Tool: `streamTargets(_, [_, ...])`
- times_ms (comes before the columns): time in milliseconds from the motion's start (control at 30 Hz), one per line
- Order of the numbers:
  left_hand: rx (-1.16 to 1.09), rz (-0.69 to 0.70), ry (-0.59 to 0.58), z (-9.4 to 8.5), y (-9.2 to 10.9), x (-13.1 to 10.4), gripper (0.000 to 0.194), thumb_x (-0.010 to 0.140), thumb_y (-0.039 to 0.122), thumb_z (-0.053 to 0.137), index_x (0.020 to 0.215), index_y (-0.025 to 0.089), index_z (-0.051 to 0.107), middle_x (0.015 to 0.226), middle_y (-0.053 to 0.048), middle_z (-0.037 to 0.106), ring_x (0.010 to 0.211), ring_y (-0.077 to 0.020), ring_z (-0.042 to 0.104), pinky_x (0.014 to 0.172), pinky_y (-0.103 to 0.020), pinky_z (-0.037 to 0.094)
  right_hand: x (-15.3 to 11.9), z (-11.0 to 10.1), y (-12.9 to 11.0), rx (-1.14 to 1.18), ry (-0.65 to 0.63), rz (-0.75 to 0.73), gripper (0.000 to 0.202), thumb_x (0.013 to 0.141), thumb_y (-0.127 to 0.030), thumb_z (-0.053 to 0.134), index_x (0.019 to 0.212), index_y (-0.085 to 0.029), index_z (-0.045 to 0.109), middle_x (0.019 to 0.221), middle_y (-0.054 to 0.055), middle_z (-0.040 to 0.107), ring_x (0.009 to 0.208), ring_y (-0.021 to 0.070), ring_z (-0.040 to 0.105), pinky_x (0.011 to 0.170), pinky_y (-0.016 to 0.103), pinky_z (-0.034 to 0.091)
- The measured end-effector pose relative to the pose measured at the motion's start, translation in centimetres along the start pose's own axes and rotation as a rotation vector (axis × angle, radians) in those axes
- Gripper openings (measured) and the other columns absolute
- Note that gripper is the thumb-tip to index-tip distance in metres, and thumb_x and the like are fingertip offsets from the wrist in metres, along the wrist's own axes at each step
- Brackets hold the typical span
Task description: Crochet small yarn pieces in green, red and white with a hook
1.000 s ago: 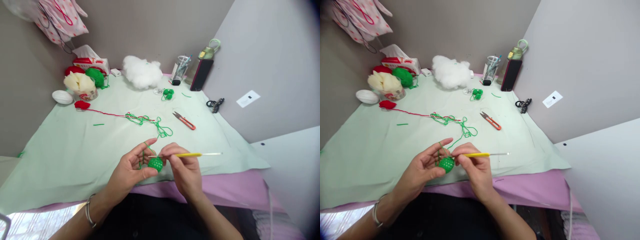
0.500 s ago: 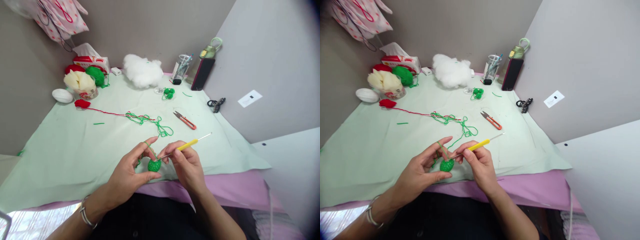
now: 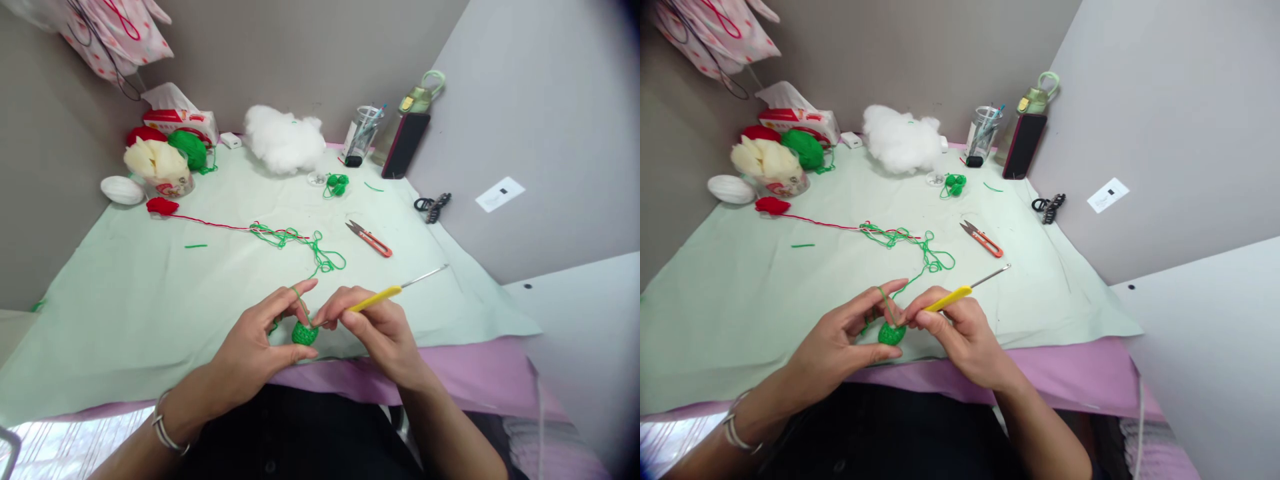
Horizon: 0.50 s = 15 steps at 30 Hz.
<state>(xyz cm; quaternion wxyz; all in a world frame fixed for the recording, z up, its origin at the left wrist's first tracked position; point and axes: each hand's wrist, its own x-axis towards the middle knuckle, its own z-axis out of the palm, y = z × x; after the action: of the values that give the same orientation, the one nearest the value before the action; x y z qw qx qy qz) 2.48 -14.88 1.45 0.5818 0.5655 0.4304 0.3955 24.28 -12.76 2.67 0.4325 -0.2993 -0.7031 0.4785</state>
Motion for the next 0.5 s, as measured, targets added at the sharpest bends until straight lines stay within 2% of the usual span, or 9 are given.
streamTargets(167, [0.032, -0.028, -0.061, -0.2, -0.4, 0.2, 0.067, 0.077, 0.025, 0.089, 0.14, 0.034, 0.068, 0.097, 0.0, 0.068, 0.101, -0.0217, 0.065, 0.114, -0.041, 0.043, 0.4, -0.6, -0.5, -0.169, -0.136, -0.047, 0.018, 0.106, -0.024, 0.053, 0.103, -0.02, 0.071, 0.091, 0.004, 0.075, 0.081, 0.0155, 0.071, 0.074, 0.029, 0.059])
streamTargets(267, [0.015, -0.088, 0.004, 0.0, -0.6, 0.5, 0.07, 0.074, 0.025, 0.089, 0.141, 0.027, 0.068, 0.093, 0.0, 0.066, 0.096, -0.0213, 0.064, 0.106, -0.039, 0.048, 0.2, -0.1, 0.2, -0.373, -0.156, -0.207, 0.016, 0.105, -0.016, 0.052, 0.106, -0.02, 0.068, 0.093, 0.006, 0.076, 0.085, 0.017, 0.069, 0.076, 0.031, 0.058])
streamTargets(367, [-0.07, -0.143, 0.09, 0.5, -0.6, 0.6, 0.073, 0.073, 0.026, 0.089, 0.142, 0.02, 0.066, 0.09, 0.0, 0.064, 0.093, -0.0201, 0.063, 0.1, -0.036, 0.05, -0.4, 0.8, 1.3, -0.537, -0.111, -0.379, 0.019, 0.104, -0.011, 0.049, 0.108, -0.02, 0.065, 0.096, 0.008, 0.077, 0.086, 0.0188, 0.067, 0.074, 0.033, 0.058])
streamTargets(500, [-0.209, -0.167, 0.145, 1.4, -0.7, 0.2, 0.078, 0.075, 0.033, 0.089, 0.146, 0.018, 0.06, 0.088, 0.001, 0.062, 0.091, -0.0184, 0.063, 0.094, -0.032, 0.052, -1.5, 1.4, 2.3, -0.682, 0.012, -0.507, 0.017, 0.102, -0.014, 0.056, 0.113, -0.02, 0.067, 0.108, 0.013, 0.078, 0.092, 0.0209, 0.071, 0.074, 0.034, 0.062])
